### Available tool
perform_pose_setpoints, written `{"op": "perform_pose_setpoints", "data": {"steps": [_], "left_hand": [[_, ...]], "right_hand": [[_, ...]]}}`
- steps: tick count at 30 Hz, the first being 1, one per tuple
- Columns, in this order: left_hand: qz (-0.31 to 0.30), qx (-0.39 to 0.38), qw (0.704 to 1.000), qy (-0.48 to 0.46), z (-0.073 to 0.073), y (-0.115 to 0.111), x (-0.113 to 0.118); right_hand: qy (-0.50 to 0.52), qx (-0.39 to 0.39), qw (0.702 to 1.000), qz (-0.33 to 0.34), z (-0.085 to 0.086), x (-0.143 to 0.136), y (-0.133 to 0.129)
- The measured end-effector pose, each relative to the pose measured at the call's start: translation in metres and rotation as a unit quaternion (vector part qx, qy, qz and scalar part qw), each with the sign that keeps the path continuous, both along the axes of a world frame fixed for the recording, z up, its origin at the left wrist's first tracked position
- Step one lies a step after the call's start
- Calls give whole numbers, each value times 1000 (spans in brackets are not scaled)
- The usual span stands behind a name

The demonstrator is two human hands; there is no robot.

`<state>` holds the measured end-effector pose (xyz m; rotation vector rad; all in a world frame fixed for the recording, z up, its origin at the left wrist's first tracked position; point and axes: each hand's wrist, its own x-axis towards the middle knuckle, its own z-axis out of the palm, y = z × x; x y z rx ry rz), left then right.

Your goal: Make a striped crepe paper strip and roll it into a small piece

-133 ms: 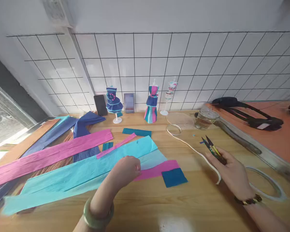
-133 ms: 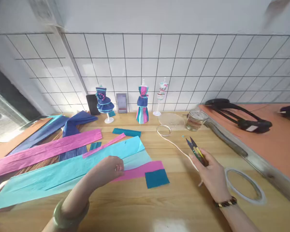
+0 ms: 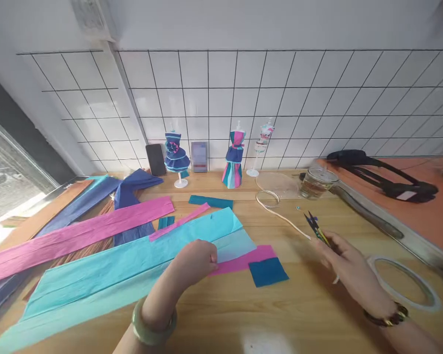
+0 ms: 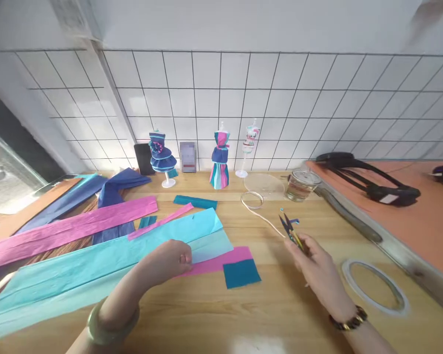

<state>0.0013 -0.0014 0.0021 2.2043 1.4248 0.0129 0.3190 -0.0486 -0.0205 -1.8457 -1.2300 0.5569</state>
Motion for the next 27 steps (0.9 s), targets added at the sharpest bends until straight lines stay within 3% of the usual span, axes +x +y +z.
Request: {"op": "perform_pose_setpoints", "data": {"steps": [3,6,9,13,16,27], "left_hand": [[3,-18,1000,-8,2,-1,0],[5,-31,999,-16,3,-1,-1],[6,-42,999,-23,4,-1,-2],[5,-53,998,-26,5,0,-2],[4,-58,998,-25,6,0,-2],[0,-67,997,-38,5,-1,-4]], "right_hand": [[157,-94,969,166,12,-28,-15],[312,-195,896,247,21,-64,-33],[436,-318,807,239,20,-96,-46],[503,-408,736,199,10,-122,-47],[517,-413,725,193,5,-132,-41],[494,-371,762,195,11,-144,-28]]}}
